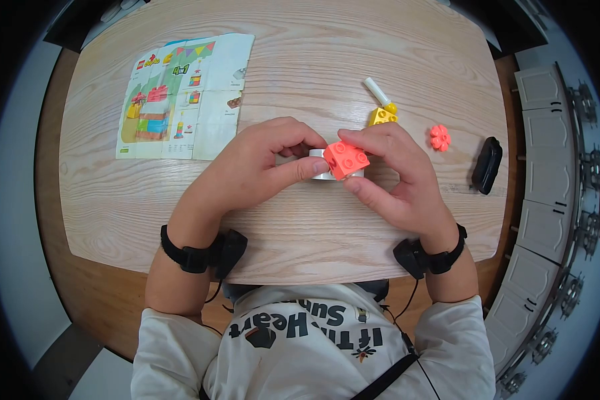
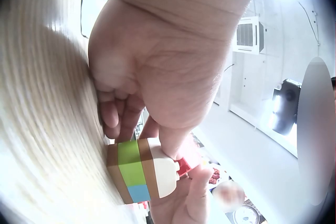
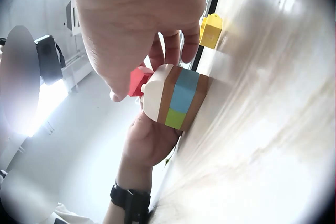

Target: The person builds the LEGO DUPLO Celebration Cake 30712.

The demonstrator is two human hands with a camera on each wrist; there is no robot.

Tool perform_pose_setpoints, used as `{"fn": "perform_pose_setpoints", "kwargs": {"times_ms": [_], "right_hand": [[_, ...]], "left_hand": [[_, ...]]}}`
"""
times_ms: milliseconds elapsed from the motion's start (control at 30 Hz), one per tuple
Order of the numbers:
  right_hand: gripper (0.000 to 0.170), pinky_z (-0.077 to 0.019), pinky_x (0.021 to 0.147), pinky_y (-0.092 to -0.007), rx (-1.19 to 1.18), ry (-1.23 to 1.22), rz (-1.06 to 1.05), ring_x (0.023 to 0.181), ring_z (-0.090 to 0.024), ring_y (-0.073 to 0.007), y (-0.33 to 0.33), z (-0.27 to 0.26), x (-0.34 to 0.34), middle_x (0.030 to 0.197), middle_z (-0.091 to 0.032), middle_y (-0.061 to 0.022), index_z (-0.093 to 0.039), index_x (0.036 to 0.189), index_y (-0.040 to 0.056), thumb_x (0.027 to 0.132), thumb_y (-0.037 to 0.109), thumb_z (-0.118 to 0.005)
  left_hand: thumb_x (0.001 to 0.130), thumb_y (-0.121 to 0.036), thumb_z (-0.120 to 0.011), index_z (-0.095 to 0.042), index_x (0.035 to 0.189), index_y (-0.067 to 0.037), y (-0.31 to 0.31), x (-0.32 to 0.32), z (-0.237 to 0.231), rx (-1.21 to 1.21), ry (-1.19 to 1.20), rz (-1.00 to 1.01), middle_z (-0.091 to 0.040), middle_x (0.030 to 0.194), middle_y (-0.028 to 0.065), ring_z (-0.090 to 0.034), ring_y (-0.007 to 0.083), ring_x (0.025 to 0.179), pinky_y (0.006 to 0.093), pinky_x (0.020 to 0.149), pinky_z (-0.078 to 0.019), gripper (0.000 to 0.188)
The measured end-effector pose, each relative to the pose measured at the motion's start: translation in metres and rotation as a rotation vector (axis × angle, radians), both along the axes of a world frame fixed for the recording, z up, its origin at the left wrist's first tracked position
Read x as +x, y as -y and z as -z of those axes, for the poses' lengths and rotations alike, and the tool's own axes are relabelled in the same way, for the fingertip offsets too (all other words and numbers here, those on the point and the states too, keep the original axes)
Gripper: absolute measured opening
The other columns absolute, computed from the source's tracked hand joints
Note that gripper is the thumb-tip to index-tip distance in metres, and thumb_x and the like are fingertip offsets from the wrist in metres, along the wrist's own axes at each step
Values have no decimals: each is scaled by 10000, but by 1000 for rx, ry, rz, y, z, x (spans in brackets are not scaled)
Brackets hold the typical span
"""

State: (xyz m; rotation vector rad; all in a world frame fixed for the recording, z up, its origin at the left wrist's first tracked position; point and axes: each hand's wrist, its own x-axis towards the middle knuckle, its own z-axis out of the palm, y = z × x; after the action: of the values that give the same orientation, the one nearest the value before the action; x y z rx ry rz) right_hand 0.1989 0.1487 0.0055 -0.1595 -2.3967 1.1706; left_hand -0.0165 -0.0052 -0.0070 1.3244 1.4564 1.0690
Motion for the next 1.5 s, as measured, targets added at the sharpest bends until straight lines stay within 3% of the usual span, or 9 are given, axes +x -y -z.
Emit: {"fn": "perform_pose_setpoints", "kwargs": {"times_ms": [267, 667, 1067, 1300, 1500], "right_hand": [[443, -506, 806, -336, 43, 6, 95, 907, -634, -248, 6, 2, -2, 1046, -663, -90, -718, 1261, 47, 830, 66, -818], [501, -533, 853, -318, -75, 37, -43, 992, -644, -240, 3, 1, 0, 1135, -653, -112, -653, 1370, 40, 873, -23, -680], [496, -531, 919, -368, -33, 22, -16, 1027, -671, -279, 4, 3, -2, 1184, -709, -136, -654, 1345, 17, 878, 94, -803], [457, -538, 922, -359, -41, 21, -22, 1036, -682, -276, 3, 2, 0, 1183, -719, -140, -664, 1360, 14, 920, 71, -772], [477, -546, 919, -349, -140, 92, -34, 1046, -689, -276, 5, 4, 2, 1217, -725, -150, -655, 1408, 20, 951, 105, -765]], "left_hand": [[983, -136, -768, -707, 1176, -21, 0, 0, 0, -23, 4, 7, -697, 1087, 58, -660, 141, 978, 295, 879, -542, 232], [975, -133, -779, -704, 1169, -12, 1, -1, 0, -17, -11, 14, -695, 1085, 65, -669, 149, 969, 297, 871, -546, 241], [944, -142, -814, -711, 1189, -16, 1, -1, 0, -13, -37, 16, -701, 1097, 69, -675, 160, 1000, 304, 892, -548, 295], [809, -190, -926, -723, 1234, -51, -1, -1, -5, 71, -56, 82, -726, 1178, 51, -668, 217, 1100, 356, 984, -521, 491], [775, -212, -944, -735, 1224, -63, -1, -4, 4, 161, -204, 120, -727, 1185, 74, -660, 281, 1120, 382, 992, -518, 518]]}}
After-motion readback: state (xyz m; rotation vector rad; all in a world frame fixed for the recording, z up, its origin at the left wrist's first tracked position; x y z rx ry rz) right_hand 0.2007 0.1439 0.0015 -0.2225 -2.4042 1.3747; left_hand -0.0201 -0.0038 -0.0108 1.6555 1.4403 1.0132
